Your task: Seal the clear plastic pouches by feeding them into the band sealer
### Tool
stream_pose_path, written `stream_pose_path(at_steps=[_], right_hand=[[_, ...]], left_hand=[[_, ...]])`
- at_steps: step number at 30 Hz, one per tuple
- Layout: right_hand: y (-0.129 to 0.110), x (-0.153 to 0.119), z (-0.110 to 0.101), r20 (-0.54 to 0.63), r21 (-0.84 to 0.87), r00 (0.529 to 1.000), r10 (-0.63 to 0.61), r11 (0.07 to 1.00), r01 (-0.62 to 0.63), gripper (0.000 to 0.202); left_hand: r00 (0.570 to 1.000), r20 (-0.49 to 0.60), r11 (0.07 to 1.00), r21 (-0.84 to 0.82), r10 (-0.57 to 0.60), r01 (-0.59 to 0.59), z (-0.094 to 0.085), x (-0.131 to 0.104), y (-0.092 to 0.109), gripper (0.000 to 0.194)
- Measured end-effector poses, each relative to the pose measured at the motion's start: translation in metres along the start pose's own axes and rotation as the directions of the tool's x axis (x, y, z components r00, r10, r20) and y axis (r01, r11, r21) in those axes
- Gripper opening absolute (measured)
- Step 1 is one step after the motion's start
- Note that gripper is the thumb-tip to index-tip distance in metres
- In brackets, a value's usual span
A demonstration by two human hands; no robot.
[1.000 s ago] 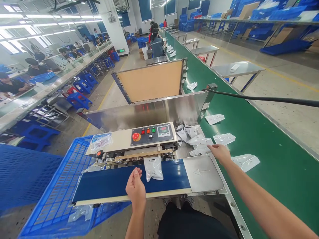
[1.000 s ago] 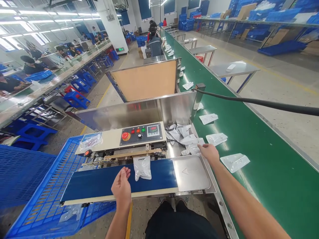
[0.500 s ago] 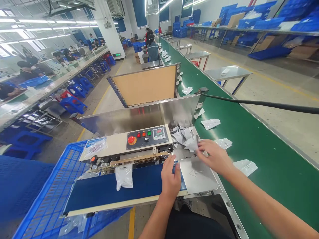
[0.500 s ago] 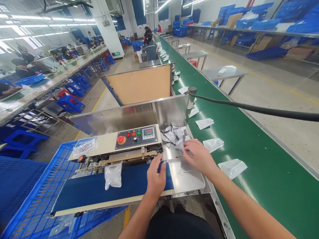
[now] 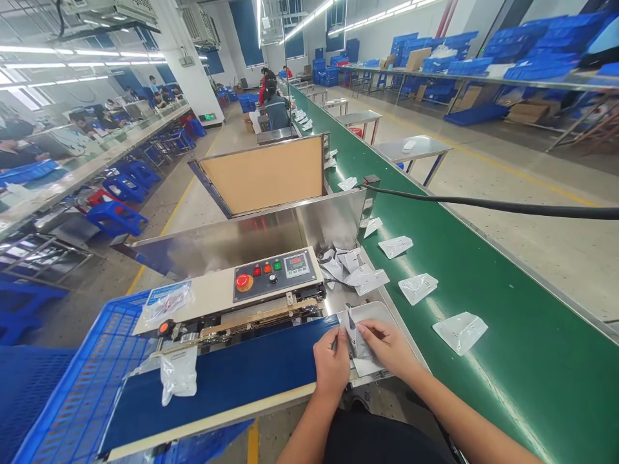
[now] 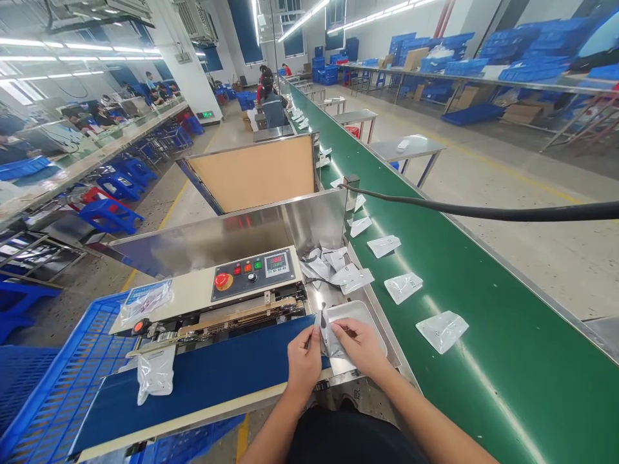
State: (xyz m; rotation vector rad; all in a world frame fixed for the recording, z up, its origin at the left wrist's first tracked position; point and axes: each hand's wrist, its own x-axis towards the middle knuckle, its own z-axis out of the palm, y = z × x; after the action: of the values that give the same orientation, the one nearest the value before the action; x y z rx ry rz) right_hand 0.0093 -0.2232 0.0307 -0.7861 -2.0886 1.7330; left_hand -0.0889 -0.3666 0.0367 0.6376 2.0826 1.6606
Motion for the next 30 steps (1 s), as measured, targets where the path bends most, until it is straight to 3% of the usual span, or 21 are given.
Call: stream_pose_path(at_steps=[5,8,11,14,18,21,23,24,25,26,28,29,30], right_hand=[[-0.007,0.008,0.01,-0.018,0.014,0.999,-0.03,0.999,0.03,0.053],[0.002,0.018,0.016,-0.154,0.104,0.971,0.182,0.98,-0.167,0.048],[0.015,0.03,0.024,-0.211,0.263,0.899,0.384,0.908,-0.326,0.04],[0.02,0.042,0.037,-0.176,0.332,0.89,0.421,0.877,-0.349,0.034],[0.014,0.052,0.071,-0.139,0.273,0.9,0.413,0.889,-0.366,0.031],[0.006,0.059,0.086,0.027,0.287,0.902,0.431,0.861,-0.421,0.031],[0.005,0.064,0.069,0.096,0.243,0.909,0.405,0.876,-0.416,0.03],[0.007,0.067,0.05,0.045,0.186,0.921,0.386,0.903,-0.387,0.033],[0.013,0.068,0.024,-0.056,0.101,0.93,0.364,0.928,-0.358,0.038],[0.022,0.068,-0.007,-0.23,-0.002,0.916,0.327,0.942,-0.337,0.044],[0.05,0.059,-0.077,-0.563,-0.181,0.784,0.263,0.886,-0.427,0.052],[0.068,0.049,-0.111,-0.696,-0.232,0.677,0.238,0.818,-0.526,0.055],[0.086,0.036,-0.141,-0.777,-0.292,0.606,0.167,0.758,-0.583,0.059]], left_hand=[[0.999,-0.018,0.999,0.008,-0.05,0.051,-0.005,0.012,-0.006,0.055],[0.986,-0.073,0.989,-0.005,-0.15,0.15,-0.007,0.022,-0.019,0.053],[0.921,-0.178,0.935,-0.145,-0.346,0.323,-0.007,0.031,-0.034,0.052],[0.888,-0.203,0.903,-0.22,-0.413,0.37,-0.011,0.036,-0.043,0.052],[0.865,-0.238,0.882,-0.292,-0.441,0.369,-0.035,0.037,-0.052,0.051],[0.852,-0.263,0.873,-0.322,-0.453,0.365,-0.061,0.033,-0.059,0.049],[0.848,-0.264,0.871,-0.319,-0.46,0.373,-0.08,0.03,-0.062,0.049],[0.844,-0.271,0.871,-0.316,-0.462,0.375,-0.09,0.027,-0.064,0.048],[0.835,-0.297,0.873,-0.314,-0.463,0.373,-0.099,0.023,-0.065,0.047],[0.818,-0.345,0.879,-0.311,-0.459,0.362,-0.108,0.018,-0.065,0.045],[0.77,-0.477,0.903,-0.289,-0.423,0.317,-0.125,0.006,-0.064,0.041],[0.744,-0.538,0.917,-0.273,-0.395,0.29,-0.132,-0.001,-0.063,0.041],[0.722,-0.586,0.929,-0.256,-0.369,0.267,-0.138,-0.008,-0.061,0.041]])
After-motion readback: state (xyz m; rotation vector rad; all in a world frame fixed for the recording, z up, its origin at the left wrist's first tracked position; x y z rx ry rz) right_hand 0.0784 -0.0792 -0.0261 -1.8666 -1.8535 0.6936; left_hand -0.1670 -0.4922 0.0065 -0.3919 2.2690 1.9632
